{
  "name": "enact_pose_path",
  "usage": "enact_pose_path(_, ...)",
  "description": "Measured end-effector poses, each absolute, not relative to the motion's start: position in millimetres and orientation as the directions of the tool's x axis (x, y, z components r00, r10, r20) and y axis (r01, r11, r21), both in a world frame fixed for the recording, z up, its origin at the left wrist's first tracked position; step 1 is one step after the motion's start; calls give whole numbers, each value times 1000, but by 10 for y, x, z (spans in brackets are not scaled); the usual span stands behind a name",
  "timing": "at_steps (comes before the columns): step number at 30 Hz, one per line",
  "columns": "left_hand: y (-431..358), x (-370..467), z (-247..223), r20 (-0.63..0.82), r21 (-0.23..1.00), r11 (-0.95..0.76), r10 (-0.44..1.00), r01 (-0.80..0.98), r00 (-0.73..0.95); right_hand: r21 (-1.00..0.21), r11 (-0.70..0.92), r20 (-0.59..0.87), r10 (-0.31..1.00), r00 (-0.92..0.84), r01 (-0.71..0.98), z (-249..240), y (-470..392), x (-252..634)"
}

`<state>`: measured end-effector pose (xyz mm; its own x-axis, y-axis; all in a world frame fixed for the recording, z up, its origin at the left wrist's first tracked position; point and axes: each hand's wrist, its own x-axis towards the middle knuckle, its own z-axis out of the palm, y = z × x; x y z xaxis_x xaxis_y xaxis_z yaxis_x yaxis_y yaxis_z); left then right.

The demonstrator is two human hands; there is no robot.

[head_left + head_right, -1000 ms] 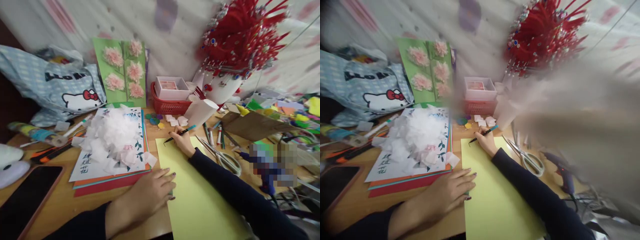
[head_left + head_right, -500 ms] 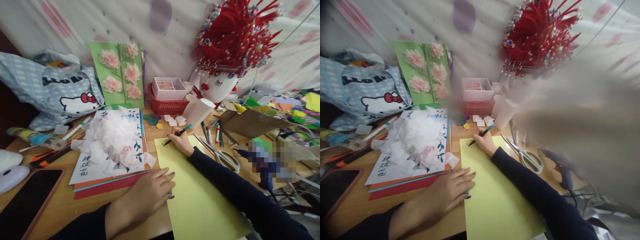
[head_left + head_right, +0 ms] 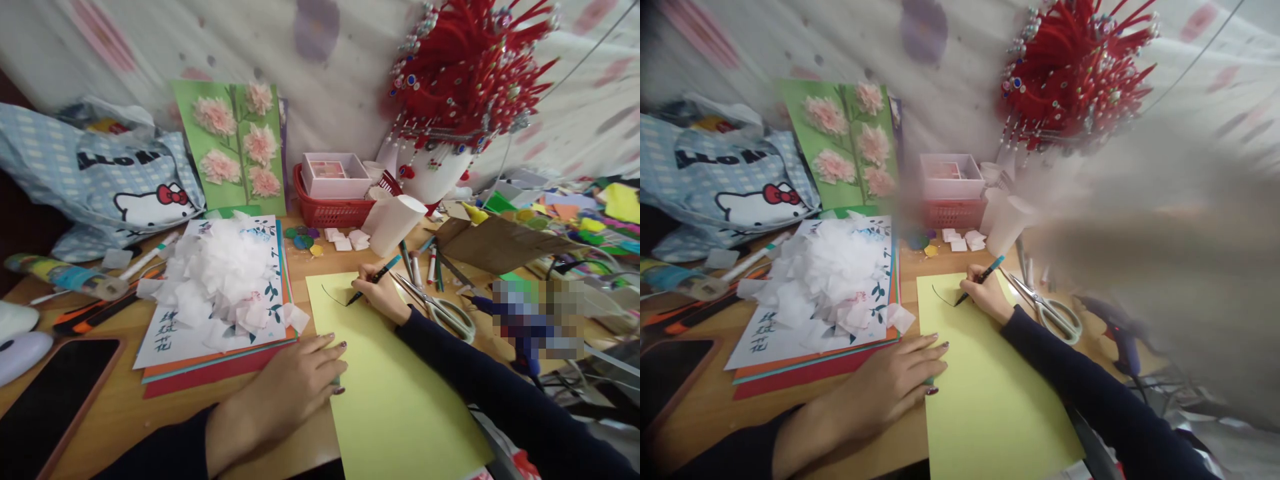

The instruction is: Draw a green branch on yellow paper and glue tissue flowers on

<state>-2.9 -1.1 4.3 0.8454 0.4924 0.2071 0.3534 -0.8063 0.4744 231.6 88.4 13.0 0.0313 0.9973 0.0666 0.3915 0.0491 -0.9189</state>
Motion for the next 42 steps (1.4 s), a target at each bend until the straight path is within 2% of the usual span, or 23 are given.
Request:
enact_pose_path(5, -6, -21, 36, 235, 484, -814, 474, 321, 848, -938, -9, 34, 992, 120, 346, 150, 853, 2408)
enact_pose_path(14, -9, -18, 92, 187, 492, -796, 491, 352, 851, -964, 90, 115, 989, 88, 250, 39, 1235, 2042)
enact_pose_path(28, 0, -18, 98, 200, 485, -808, 474, 333, 858, -959, 121, 125, 992, 3, 255, 18, 1251, 1996)
enact_pose_path(36, -3, -33, 46, 194, 530, -777, 502, 341, 843, -960, 65, 51, 997, -57, 273, 79, 1208, 2100)
enact_pose_path(42, 11, -38, 40, 219, 535, -779, 502, 327, 837, -958, 49, 48, 999, -10, 282, 59, 1226, 2122)
